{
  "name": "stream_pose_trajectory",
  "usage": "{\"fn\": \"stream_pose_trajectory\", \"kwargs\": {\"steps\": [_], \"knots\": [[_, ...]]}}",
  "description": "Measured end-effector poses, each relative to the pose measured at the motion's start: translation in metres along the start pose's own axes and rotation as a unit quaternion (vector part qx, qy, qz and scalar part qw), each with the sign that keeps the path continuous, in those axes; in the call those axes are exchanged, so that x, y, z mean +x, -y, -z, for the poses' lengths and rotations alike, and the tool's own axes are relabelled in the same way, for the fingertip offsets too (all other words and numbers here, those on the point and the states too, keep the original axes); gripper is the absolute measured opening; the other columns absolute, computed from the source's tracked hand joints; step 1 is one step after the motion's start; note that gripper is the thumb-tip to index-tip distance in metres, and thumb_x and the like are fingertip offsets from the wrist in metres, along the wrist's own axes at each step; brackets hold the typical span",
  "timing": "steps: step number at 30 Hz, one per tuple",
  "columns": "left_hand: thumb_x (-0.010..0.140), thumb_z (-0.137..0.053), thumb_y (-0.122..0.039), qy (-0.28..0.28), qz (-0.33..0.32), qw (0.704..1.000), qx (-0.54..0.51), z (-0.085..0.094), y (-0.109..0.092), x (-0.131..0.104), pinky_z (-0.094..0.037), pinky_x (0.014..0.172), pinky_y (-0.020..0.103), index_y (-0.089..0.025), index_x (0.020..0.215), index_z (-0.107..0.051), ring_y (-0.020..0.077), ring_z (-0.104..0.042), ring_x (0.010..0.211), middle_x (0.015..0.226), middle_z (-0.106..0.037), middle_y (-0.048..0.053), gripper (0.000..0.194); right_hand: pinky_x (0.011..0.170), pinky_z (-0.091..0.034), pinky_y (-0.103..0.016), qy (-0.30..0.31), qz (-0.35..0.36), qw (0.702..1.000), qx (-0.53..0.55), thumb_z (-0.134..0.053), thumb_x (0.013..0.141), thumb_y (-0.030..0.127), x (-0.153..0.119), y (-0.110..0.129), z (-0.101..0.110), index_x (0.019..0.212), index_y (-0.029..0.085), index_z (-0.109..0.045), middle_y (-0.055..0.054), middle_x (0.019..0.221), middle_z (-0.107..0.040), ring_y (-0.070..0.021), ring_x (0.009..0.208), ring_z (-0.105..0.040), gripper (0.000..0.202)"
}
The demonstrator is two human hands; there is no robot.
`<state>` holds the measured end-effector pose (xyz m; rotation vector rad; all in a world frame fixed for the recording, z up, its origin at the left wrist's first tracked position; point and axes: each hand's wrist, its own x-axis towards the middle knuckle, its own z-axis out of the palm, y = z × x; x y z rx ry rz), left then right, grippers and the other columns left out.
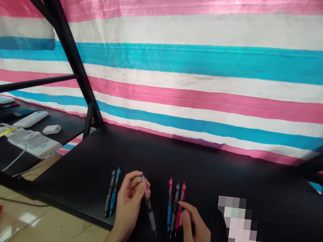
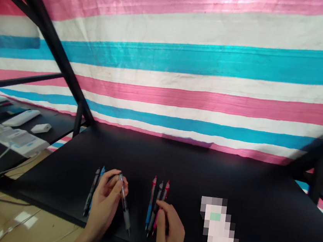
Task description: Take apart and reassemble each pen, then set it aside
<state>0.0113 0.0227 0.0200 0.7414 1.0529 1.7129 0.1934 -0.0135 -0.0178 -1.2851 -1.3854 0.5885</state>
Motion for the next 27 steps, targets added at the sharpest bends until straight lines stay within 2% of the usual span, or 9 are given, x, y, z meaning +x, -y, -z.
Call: {"fn": "stream_pose_trajectory", "kwargs": {"steps": [4,11,17,23,27], "knots": [[0.08,-0.082,-0.035,0.026,0.015,0.999,0.017,-0.003,0.002,0.001,-0.052,0.064,0.024,-0.022,0.099,-0.061,0.0126,-0.065,0.067,0.077,-0.07,0.0,0.031,0.05,-0.05,-0.021,0.0,-0.012,1.0,-0.006,-0.052,0.101,0.039,-0.002,-0.002,0.0,0.098,0.02,-0.077,-0.003,0.068,-0.069,-0.015,0.053,-0.062,0.031],[0.082,-0.08,-0.036,0.048,0.037,0.998,0.021,-0.004,-0.001,0.001,-0.05,0.062,0.023,-0.021,0.11,-0.06,0.0119,-0.064,0.065,0.078,-0.071,0.001,0.038,0.048,-0.049,-0.021,-0.015,-0.007,1.0,-0.006,-0.055,0.099,0.042,0.001,0.004,0.0,0.094,0.02,-0.077,-0.003,0.067,-0.069,-0.0147,0.051,-0.061,0.032],[0.08,-0.081,-0.038,0.046,0.03,0.997,0.056,-0.001,-0.002,0.001,-0.051,0.063,0.025,-0.018,0.1,-0.065,0.0128,-0.065,0.063,0.078,-0.073,0.003,0.033,0.046,-0.048,-0.02,-0.009,-0.003,1.0,-0.001,-0.054,0.1,0.042,0.003,0.009,0.001,0.092,0.019,-0.076,-0.001,0.063,-0.066,-0.014,0.049,-0.06,0.033],[0.079,-0.082,-0.037,0.036,0.033,0.998,0.027,-0.003,-0.003,0.001,-0.052,0.065,0.026,-0.021,0.111,-0.063,0.0138,-0.066,0.065,0.08,-0.074,0.003,0.04,0.046,-0.048,-0.02,-0.011,0.006,1.0,0.002,-0.055,0.099,0.041,0.004,0.011,0.002,0.091,0.019,-0.076,-0.001,0.062,-0.066,-0.0138,0.048,-0.059,0.032],[0.075,-0.085,-0.037,0.025,0.037,0.998,0.035,-0.003,-0.003,0.001,-0.052,0.062,0.026,-0.018,0.099,-0.065,0.0147,-0.066,0.063,0.077,-0.075,0.004,0.037,0.047,-0.049,-0.021,-0.012,0.001,1.0,0.0,-0.054,0.099,0.041,0.004,0.009,0.002,0.09,0.019,-0.076,-0.003,0.065,-0.067,-0.0143,0.049,-0.06,0.032]]}}
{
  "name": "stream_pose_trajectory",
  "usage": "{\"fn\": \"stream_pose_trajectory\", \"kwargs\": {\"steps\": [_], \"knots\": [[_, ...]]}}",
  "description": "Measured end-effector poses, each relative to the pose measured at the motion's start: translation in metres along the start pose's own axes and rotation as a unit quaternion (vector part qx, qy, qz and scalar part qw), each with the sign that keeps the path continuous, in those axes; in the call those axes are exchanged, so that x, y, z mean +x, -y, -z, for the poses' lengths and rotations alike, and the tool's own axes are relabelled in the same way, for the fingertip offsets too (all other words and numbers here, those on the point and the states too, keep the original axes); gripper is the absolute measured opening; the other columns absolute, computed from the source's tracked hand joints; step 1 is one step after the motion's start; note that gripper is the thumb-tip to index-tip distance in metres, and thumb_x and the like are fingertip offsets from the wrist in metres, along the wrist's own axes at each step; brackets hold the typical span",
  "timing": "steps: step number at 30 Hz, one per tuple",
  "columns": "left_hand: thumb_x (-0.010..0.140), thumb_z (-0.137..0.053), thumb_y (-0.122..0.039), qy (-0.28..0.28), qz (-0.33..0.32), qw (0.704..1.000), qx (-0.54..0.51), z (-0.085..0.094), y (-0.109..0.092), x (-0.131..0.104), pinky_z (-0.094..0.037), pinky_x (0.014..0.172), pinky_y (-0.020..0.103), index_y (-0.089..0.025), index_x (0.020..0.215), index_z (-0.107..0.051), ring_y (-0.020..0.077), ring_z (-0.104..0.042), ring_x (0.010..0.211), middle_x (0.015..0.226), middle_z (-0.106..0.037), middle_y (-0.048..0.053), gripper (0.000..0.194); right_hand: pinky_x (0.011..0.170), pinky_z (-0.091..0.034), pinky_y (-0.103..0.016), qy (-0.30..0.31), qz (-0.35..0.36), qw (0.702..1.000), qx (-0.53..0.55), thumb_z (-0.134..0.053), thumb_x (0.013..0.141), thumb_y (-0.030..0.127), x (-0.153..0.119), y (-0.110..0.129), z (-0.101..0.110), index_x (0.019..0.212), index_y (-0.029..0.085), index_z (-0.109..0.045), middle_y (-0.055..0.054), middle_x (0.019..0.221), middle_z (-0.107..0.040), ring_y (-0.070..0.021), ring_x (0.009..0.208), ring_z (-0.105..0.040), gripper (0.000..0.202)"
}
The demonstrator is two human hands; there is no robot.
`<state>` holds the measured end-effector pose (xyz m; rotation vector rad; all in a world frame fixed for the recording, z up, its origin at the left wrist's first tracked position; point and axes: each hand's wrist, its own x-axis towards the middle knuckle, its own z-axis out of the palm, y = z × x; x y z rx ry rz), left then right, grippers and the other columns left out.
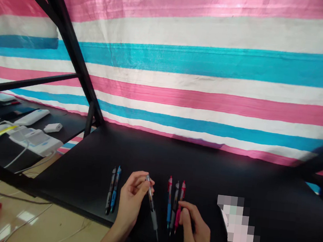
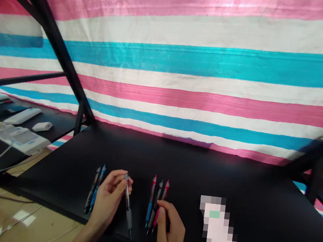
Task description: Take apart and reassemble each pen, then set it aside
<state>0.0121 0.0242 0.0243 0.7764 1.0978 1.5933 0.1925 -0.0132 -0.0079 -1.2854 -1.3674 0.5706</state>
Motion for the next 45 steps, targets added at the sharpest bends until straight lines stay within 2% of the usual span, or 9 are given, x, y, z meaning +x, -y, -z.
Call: {"fn": "stream_pose_trajectory", "kwargs": {"steps": [9,16,19,24,28,33,38,41,45], "knots": [[0.07,-0.088,-0.037,-0.036,-0.001,0.998,-0.041,-0.002,-0.003,0.001,-0.054,0.062,0.026,-0.02,0.101,-0.063,0.0135,-0.066,0.062,0.077,-0.074,0.002,0.044,0.05,-0.05,-0.022,0.007,-0.013,1.0,0.002,-0.054,0.099,0.038,-0.003,-0.007,0.0,0.094,0.019,-0.075,-0.003,0.069,-0.068,-0.0153,0.054,-0.062,0.029],[0.069,-0.089,-0.037,-0.077,-0.01,0.995,-0.059,0.0,0.0,0.002,-0.058,0.071,0.029,-0.021,0.1,-0.059,0.0148,-0.071,0.069,0.078,-0.075,0.0,0.046,0.062,-0.053,-0.024,0.134,0.053,0.989,0.023,-0.05,0.1,0.028,-0.002,-0.003,0.005,0.107,0.021,-0.07,0.0,0.07,-0.065,-0.0159,0.061,-0.064,0.022],[0.068,-0.089,-0.036,-0.09,-0.008,0.994,-0.065,0.0,-0.001,0.0,-0.059,0.076,0.032,-0.024,0.106,-0.057,0.016,-0.073,0.075,0.079,-0.074,-0.002,0.051,0.073,-0.055,-0.027,0.141,0.092,0.986,-0.006,-0.058,0.096,0.024,0.001,0.004,0.005,0.106,0.023,-0.071,0.002,0.07,-0.068,-0.0154,0.059,-0.064,0.017],[0.066,-0.089,-0.035,-0.113,-0.005,0.992,-0.064,0.0,0.0,-0.003,-0.06,0.075,0.032,-0.025,0.108,-0.055,0.0172,-0.073,0.076,0.078,-0.073,-0.003,0.055,0.054,-0.051,-0.024,0.118,0.111,0.986,-0.033,-0.062,0.094,0.025,0.006,0.011,0.004,0.098,0.023,-0.073,0.0,0.066,-0.067,-0.0158,0.055,-0.062,0.013],[0.069,-0.086,-0.04,-0.103,-0.013,0.994,-0.025,0.002,0.001,-0.003,-0.059,0.076,0.032,-0.025,0.109,-0.055,0.0177,-0.073,0.078,0.08,-0.073,-0.001,0.052,0.061,-0.055,-0.025,0.14,0.129,0.981,-0.036,-0.064,0.093,0.025,0.007,0.011,0.005,0.098,0.023,-0.074,0.0,0.066,-0.068,-0.0167,0.058,-0.063,0.012],[0.074,-0.081,-0.041,-0.058,-0.052,0.991,0.112,0.026,-0.019,0.016,-0.058,0.071,0.033,-0.022,0.11,-0.064,0.0165,-0.07,0.07,0.096,-0.073,0.005,0.044,0.056,-0.054,-0.022,0.138,0.099,0.985,-0.023,-0.058,0.097,0.027,0.004,0.006,0.008,0.096,0.022,-0.075,-0.002,0.07,-0.07,-0.0164,0.058,-0.066,0.019],[0.069,-0.082,-0.032,-0.042,-0.093,0.958,0.267,0.069,-0.043,0.049,-0.051,0.061,0.028,-0.022,0.101,-0.075,0.0177,-0.066,0.066,0.078,-0.067,0.0,0.034,0.055,-0.055,-0.022,0.132,0.057,0.989,-0.036,-0.058,0.098,0.034,-0.001,-0.015,0.012,0.095,0.022,-0.078,-0.006,0.079,-0.074,-0.0187,0.065,-0.07,0.023],[0.07,-0.079,-0.03,-0.037,-0.12,0.926,0.355,0.086,-0.043,0.063,-0.049,0.065,0.03,-0.024,0.097,-0.078,0.0199,-0.064,0.068,0.076,-0.069,0.002,0.027,0.054,-0.054,-0.022,0.131,0.033,0.99,-0.039,-0.059,0.098,0.037,-0.004,-0.027,0.013,0.097,0.021,-0.077,-0.008,0.084,-0.075,-0.0209,0.073,-0.072,0.025],[0.07,-0.078,-0.03,-0.024,-0.151,0.881,0.447,0.095,-0.035,0.07,-0.047,0.07,0.033,-0.026,0.094,-0.079,0.0221,-0.059,0.069,0.075,-0.069,0.003,0.025,0.066,-0.057,-0.023,0.136,0.016,0.99,-0.043,-0.057,0.099,0.038,-0.004,-0.034,0.013,0.098,0.022,-0.077,-0.006,0.087,-0.076,-0.0205,0.078,-0.073,0.026]]}}
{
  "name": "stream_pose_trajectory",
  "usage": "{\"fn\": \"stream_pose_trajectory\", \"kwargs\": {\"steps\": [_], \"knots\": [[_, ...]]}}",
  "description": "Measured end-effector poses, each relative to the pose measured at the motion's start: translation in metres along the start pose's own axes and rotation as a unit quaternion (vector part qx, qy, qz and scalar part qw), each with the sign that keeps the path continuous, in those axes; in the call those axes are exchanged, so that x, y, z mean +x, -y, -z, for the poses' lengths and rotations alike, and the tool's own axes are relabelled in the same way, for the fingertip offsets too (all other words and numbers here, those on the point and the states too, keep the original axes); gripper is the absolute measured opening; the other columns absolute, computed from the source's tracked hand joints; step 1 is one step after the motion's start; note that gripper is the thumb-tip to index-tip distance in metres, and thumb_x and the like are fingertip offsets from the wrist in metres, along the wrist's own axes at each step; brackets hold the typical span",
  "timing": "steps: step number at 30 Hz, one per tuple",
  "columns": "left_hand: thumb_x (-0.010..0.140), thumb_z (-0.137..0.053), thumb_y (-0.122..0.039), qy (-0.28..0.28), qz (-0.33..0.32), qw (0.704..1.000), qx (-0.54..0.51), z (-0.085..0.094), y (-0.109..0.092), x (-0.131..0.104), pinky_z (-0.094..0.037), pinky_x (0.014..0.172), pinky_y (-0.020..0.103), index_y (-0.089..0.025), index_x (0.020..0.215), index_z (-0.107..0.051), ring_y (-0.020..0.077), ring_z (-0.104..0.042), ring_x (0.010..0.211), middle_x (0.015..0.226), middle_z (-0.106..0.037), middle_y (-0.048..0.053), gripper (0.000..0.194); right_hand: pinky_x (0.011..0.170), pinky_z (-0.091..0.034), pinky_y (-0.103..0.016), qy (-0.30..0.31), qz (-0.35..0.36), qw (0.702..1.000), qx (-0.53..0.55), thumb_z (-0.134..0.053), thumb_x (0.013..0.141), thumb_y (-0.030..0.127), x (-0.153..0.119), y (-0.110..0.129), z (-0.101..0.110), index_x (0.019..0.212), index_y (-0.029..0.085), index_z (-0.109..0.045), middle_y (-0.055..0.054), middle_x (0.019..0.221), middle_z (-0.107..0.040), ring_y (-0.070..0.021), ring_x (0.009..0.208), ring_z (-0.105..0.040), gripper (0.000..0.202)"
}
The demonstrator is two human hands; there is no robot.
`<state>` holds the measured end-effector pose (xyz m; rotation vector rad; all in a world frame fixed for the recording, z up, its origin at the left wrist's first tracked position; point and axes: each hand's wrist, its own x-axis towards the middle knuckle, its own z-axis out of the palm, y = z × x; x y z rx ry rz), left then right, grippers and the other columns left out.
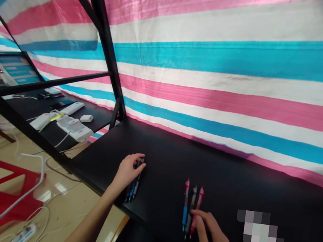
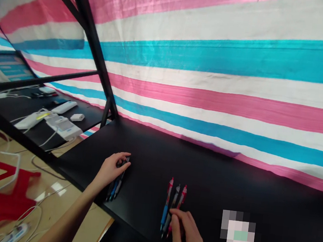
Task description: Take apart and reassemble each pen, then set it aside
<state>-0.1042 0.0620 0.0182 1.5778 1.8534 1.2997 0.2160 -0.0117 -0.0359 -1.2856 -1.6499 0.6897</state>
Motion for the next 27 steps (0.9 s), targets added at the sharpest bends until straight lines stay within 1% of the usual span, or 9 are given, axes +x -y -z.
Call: {"fn": "stream_pose_trajectory", "kwargs": {"steps": [6,10,13,15,17,19,21,23,27], "knots": [[0.074,-0.073,-0.026,0.038,-0.047,0.991,0.115,-0.002,0.004,0.0,-0.046,0.079,0.038,-0.023,0.097,-0.075,0.025,-0.058,0.079,0.075,-0.064,0.001,0.023,0.075,-0.056,-0.022,0.01,-0.016,1.0,-0.008,-0.056,0.099,0.04,-0.001,-0.003,0.003,0.098,0.022,-0.077,-0.005,0.09,-0.077,-0.0207,0.084,-0.074,0.027],[0.079,-0.073,-0.025,0.04,-0.068,0.981,0.176,-0.003,0.001,-0.003,-0.047,0.082,0.043,-0.018,0.105,-0.072,0.0279,-0.059,0.084,0.081,-0.063,0.004,0.028,0.068,-0.056,-0.021,0.018,-0.022,1.0,0.014,-0.055,0.1,0.039,-0.001,-0.001,0.003,0.099,0.021,-0.076,-0.005,0.084,-0.074,-0.0193,0.078,-0.073,0.027],[0.089,-0.065,-0.026,0.046,-0.105,0.974,0.196,-0.014,-0.013,-0.016,-0.046,0.088,0.049,-0.016,0.117,-0.067,0.0304,-0.058,0.094,0.097,-0.065,0.011,0.031,0.062,-0.054,-0.02,-0.009,-0.024,0.999,0.036,-0.056,0.099,0.039,0.002,0.007,0.002,0.095,0.02,-0.075,-0.003,0.077,-0.072,-0.0175,0.069,-0.07,0.027],[0.095,-0.058,-0.023,0.089,-0.154,0.967,0.185,-0.027,-0.028,-0.029,-0.045,0.094,0.048,-0.019,0.122,-0.065,0.0283,-0.059,0.101,0.107,-0.068,0.011,0.028,0.058,-0.053,-0.02,-0.042,-0.038,0.997,0.051,-0.056,0.098,0.04,0.005,0.015,0.002,0.091,0.02,-0.075,-0.002,0.07,-0.068,-0.0162,0.062,-0.067,0.028],[0.094,-0.06,-0.017,0.164,-0.221,0.948,0.158,-0.044,-0.044,-0.046,-0.046,0.098,0.04,-0.025,0.123,-0.064,0.0236,-0.059,0.11,0.117,-0.07,0.005,0.031,0.055,-0.052,-0.02,-0.073,-0.054,0.994,0.065,-0.056,0.098,0.042,0.007,0.02,0.002,0.086,0.02,-0.074,0.0,0.064,-0.065,-0.0155,0.058,-0.064,0.03],[0.091,-0.063,-0.011,0.245,-0.289,0.915,0.134,-0.061,-0.057,-0.061,-0.046,0.096,0.034,-0.032,0.127,-0.063,0.0199,-0.059,0.113,0.124,-0.071,0.0,0.042,0.054,-0.051,-0.021,-0.096,-0.063,0.99,0.075,-0.056,0.097,0.043,0.007,0.023,0.003,0.086,0.02,-0.074,0.0,0.062,-0.062,-0.0152,0.056,-0.062,0.032],[0.093,-0.06,-0.007,0.308,-0.35,0.873,0.14,-0.072,-0.064,-0.07,-0.045,0.096,0.035,-0.03,0.131,-0.06,0.0199,-0.057,0.117,0.127,-0.07,0.001,0.044,0.054,-0.05,-0.021,-0.114,-0.072,0.988,0.079,-0.056,0.098,0.043,0.005,0.021,0.005,0.088,0.019,-0.074,0.0,0.062,-0.061,-0.0153,0.057,-0.061,0.032],[0.094,-0.058,-0.005,0.328,-0.372,0.856,0.146,-0.078,-0.065,-0.072,-0.044,0.095,0.037,-0.026,0.129,-0.06,0.0211,-0.057,0.117,0.125,-0.071,0.003,0.041,0.054,-0.049,-0.022,-0.125,-0.081,0.986,0.08,-0.055,0.098,0.043,0.0,0.017,0.006,0.09,0.019,-0.074,0.0,0.063,-0.061,-0.0154,0.058,-0.061,0.031],[0.095,-0.057,-0.005,0.315,-0.382,0.856,0.145,-0.08,-0.058,-0.063,-0.044,0.092,0.037,-0.023,0.117,-0.063,0.0235,-0.058,0.114,0.115,-0.073,0.003,0.03,0.054,-0.046,-0.023,-0.13,-0.099,0.984,0.074,-0.054,0.1,0.04,-0.01,0.012,0.008,0.093,0.019,-0.072,0.001,0.064,-0.059,-0.0149,0.057,-0.058,0.029]]}}
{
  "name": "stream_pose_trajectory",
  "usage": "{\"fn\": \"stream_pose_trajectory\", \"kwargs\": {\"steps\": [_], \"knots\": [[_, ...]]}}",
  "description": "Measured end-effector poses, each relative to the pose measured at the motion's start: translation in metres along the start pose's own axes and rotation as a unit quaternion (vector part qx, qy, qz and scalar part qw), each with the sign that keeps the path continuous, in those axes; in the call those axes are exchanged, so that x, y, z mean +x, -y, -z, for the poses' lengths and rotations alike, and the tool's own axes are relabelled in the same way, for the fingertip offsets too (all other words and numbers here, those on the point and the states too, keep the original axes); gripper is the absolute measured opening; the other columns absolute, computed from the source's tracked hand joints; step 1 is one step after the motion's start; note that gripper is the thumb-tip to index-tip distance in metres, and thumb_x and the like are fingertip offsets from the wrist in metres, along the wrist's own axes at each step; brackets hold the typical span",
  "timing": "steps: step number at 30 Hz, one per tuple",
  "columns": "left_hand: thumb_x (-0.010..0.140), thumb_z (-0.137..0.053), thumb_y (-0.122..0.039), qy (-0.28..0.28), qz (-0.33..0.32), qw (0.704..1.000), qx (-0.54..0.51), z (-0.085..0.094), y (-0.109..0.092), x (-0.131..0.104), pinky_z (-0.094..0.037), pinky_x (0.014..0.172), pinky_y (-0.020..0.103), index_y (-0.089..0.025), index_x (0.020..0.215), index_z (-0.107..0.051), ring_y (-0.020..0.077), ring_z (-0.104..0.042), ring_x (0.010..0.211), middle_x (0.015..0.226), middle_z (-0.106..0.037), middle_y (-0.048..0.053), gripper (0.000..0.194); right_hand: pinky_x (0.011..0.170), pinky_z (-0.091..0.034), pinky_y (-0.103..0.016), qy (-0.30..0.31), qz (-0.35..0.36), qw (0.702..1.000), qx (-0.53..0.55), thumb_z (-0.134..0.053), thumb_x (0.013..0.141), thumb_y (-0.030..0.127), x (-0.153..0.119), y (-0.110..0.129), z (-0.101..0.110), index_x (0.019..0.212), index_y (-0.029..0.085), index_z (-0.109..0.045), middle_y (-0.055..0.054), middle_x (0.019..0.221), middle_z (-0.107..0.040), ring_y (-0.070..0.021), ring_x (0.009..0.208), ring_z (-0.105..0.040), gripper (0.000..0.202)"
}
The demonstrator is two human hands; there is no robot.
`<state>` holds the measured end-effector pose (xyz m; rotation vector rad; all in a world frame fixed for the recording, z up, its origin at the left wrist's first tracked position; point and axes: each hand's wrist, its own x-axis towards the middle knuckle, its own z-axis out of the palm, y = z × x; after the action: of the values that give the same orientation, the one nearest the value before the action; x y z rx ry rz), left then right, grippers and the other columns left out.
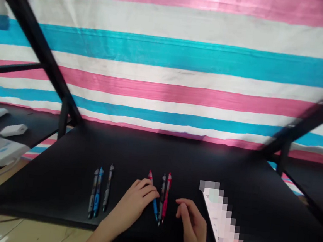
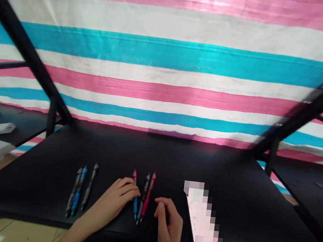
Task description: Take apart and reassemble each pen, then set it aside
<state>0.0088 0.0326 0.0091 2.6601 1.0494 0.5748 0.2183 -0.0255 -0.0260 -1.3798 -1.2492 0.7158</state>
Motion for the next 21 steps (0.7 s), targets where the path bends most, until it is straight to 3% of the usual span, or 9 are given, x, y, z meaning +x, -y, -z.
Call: {"fn": "stream_pose_trajectory", "kwargs": {"steps": [3,7,11,15,21], "knots": [[0.093,-0.055,-0.002,-0.015,-0.023,0.999,0.02,0.001,0.008,0.001,-0.045,0.094,0.039,-0.021,0.106,-0.064,0.024,-0.06,0.112,0.109,-0.071,0.004,0.025,0.056,-0.046,-0.023,0.019,0.007,1.0,-0.013,-0.05,0.102,0.036,-0.002,0.004,0.0,0.098,0.019,-0.071,0.0,0.069,-0.061,-0.0152,0.061,-0.059,0.027],[0.091,-0.048,0.003,-0.055,-0.037,0.997,0.049,0.003,0.009,0.002,-0.046,0.098,0.042,-0.02,0.107,-0.063,0.0242,-0.062,0.111,0.109,-0.071,0.006,0.031,0.071,-0.048,-0.027,0.077,0.069,0.993,-0.062,-0.049,0.102,0.028,0.0,0.017,-0.002,0.106,0.022,-0.068,-0.002,0.083,-0.066,-0.0169,0.073,-0.061,0.02],[0.092,-0.045,0.002,-0.09,-0.059,0.992,0.059,0.005,-0.001,0.005,-0.05,0.089,0.042,-0.019,0.11,-0.064,0.0228,-0.066,0.091,0.099,-0.072,0.006,0.034,0.084,-0.046,-0.033,0.138,0.12,0.976,-0.117,-0.052,0.1,0.024,0.004,0.024,-0.002,0.1,0.023,-0.065,-0.002,0.087,-0.069,-0.0199,0.083,-0.06,0.013],[0.096,-0.042,-0.004,-0.133,-0.097,0.984,0.063,0.007,-0.014,0.009,-0.053,0.078,0.039,-0.016,0.111,-0.067,0.0222,-0.065,0.083,0.093,-0.07,0.008,0.031,0.077,-0.045,-0.029,0.127,0.1,0.98,-0.116,-0.048,0.103,0.026,0.008,0.024,0.001,0.085,0.022,-0.063,-0.001,0.076,-0.067,-0.0175,0.074,-0.059,0.024],[0.099,-0.038,-0.007,-0.181,-0.134,0.97,0.087,0.009,-0.022,0.014,-0.054,0.07,0.034,-0.016,0.119,-0.066,0.0202,-0.068,0.078,0.092,-0.073,0.008,0.035,0.063,-0.045,-0.022,0.109,0.029,0.994,-0.015,-0.055,0.1,0.029,0.013,0.034,0.008,0.081,0.019,-0.071,-0.001,0.072,-0.069,-0.0144,0.066,-0.061,0.027]]}}
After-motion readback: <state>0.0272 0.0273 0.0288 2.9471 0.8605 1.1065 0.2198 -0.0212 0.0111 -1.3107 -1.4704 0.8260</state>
